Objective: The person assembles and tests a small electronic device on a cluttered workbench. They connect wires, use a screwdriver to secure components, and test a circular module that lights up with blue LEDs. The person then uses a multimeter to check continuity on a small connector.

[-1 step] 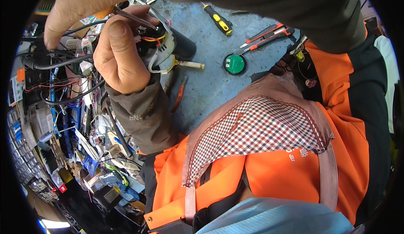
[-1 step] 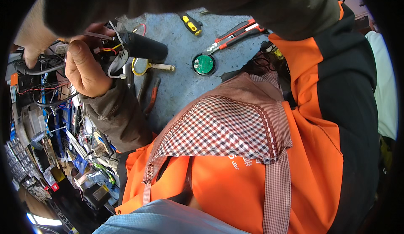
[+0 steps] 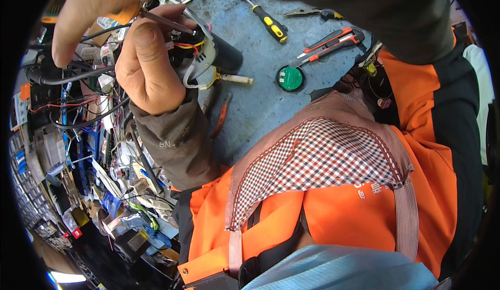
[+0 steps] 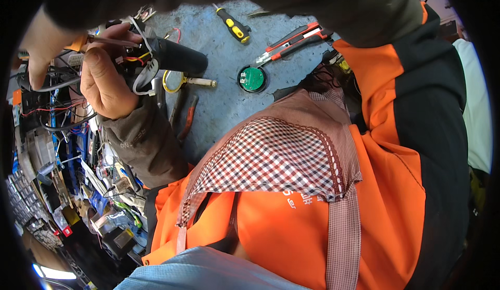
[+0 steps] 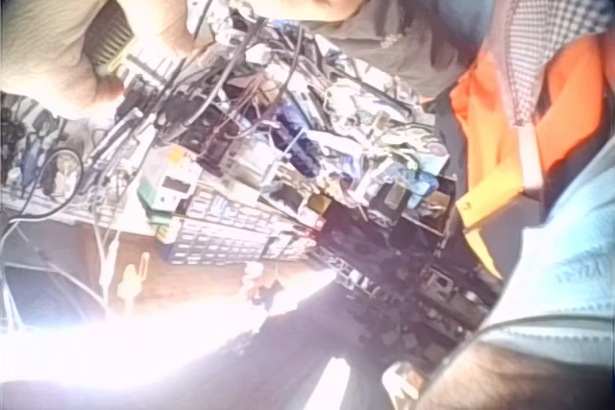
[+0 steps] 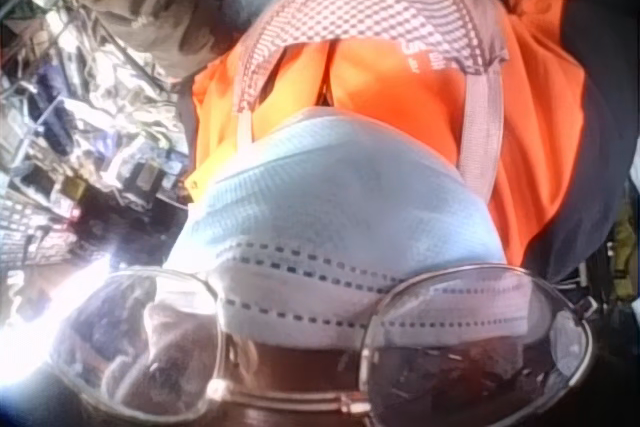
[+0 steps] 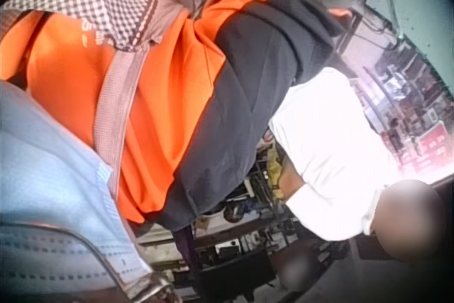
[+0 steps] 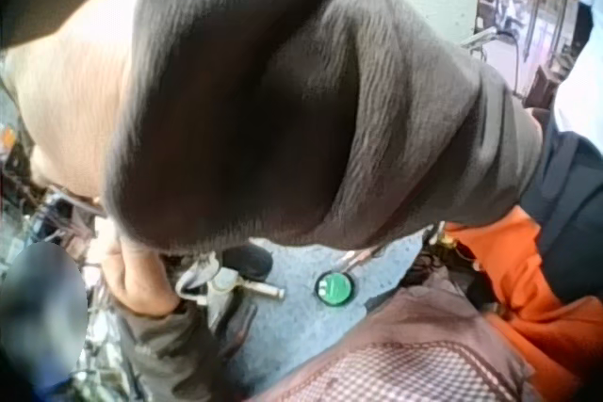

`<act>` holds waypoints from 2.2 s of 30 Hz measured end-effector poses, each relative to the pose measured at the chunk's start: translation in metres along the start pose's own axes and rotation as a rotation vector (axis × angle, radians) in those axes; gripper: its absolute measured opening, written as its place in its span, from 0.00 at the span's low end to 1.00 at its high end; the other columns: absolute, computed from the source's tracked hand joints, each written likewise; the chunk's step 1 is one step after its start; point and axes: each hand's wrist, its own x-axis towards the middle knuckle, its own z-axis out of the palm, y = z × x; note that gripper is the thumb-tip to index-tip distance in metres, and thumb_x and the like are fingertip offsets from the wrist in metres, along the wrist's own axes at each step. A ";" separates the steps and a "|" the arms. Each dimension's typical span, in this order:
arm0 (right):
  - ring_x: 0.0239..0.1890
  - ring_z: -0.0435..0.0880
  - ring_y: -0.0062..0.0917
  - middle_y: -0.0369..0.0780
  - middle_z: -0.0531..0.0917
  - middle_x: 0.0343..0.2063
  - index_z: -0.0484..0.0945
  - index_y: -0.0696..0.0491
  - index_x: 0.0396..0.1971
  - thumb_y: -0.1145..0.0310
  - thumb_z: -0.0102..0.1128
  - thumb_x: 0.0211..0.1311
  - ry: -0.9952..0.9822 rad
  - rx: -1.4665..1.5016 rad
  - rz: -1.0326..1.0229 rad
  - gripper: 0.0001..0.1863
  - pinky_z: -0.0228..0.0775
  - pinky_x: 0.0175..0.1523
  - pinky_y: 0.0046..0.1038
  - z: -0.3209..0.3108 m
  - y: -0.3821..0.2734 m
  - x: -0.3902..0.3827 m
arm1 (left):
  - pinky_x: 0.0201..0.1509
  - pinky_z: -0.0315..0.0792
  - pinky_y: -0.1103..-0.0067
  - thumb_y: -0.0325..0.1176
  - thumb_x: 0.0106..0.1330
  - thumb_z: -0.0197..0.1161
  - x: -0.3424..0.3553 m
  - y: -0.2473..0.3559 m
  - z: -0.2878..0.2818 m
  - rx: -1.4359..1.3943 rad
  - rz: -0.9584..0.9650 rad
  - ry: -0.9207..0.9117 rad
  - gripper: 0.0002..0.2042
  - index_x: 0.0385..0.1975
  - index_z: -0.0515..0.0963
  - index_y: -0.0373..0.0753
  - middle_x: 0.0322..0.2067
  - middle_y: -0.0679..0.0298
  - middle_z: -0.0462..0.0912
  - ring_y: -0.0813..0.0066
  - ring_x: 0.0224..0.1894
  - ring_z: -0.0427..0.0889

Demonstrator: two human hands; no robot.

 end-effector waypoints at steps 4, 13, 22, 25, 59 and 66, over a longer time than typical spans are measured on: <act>0.26 0.79 0.15 0.35 0.83 0.29 0.81 0.58 0.46 0.77 0.60 0.69 -0.020 -0.026 -0.021 0.08 0.70 0.31 0.19 0.002 -0.005 -0.006 | 0.45 0.75 0.80 0.41 0.85 0.49 0.002 -0.011 -0.004 -0.124 0.059 -0.014 0.21 0.41 0.83 0.28 0.39 0.54 0.89 0.75 0.39 0.84; 0.24 0.77 0.14 0.34 0.83 0.28 0.81 0.58 0.46 0.79 0.59 0.69 -0.091 -0.095 -0.052 0.08 0.69 0.29 0.18 0.004 -0.018 -0.019 | 0.38 0.71 0.83 0.50 0.85 0.47 -0.007 -0.003 0.000 0.016 0.017 0.084 0.27 0.45 0.83 0.28 0.31 0.64 0.85 0.80 0.32 0.80; 0.22 0.76 0.13 0.34 0.82 0.27 0.81 0.58 0.45 0.80 0.58 0.69 -0.102 -0.127 -0.025 0.08 0.67 0.27 0.17 0.003 -0.027 -0.021 | 0.37 0.71 0.83 0.48 0.85 0.46 0.002 0.003 0.002 -0.054 0.024 0.070 0.26 0.44 0.82 0.29 0.31 0.64 0.85 0.81 0.31 0.79; 0.22 0.76 0.12 0.34 0.82 0.26 0.81 0.58 0.45 0.80 0.57 0.69 -0.093 -0.083 -0.051 0.08 0.67 0.26 0.17 0.005 -0.021 -0.021 | 0.36 0.71 0.83 0.46 0.85 0.46 -0.003 0.001 -0.005 0.028 0.057 0.038 0.25 0.45 0.82 0.29 0.31 0.64 0.85 0.80 0.30 0.79; 0.46 0.87 0.27 0.43 0.86 0.50 0.75 0.57 0.43 0.78 0.66 0.68 0.940 -0.410 0.415 0.09 0.80 0.53 0.27 -0.029 0.094 -0.296 | 0.52 0.74 0.85 0.25 0.73 0.67 0.005 0.013 -0.045 0.098 -0.133 0.125 0.09 0.49 0.85 0.29 0.43 0.62 0.88 0.81 0.45 0.82; 0.53 0.83 0.45 0.44 0.85 0.49 0.82 0.55 0.43 0.73 0.66 0.61 0.342 -0.992 0.471 0.10 0.75 0.58 0.41 -0.026 0.109 -0.291 | 0.50 0.74 0.86 0.24 0.73 0.68 0.005 0.010 -0.045 0.099 -0.164 0.164 0.09 0.49 0.85 0.29 0.42 0.63 0.88 0.82 0.43 0.82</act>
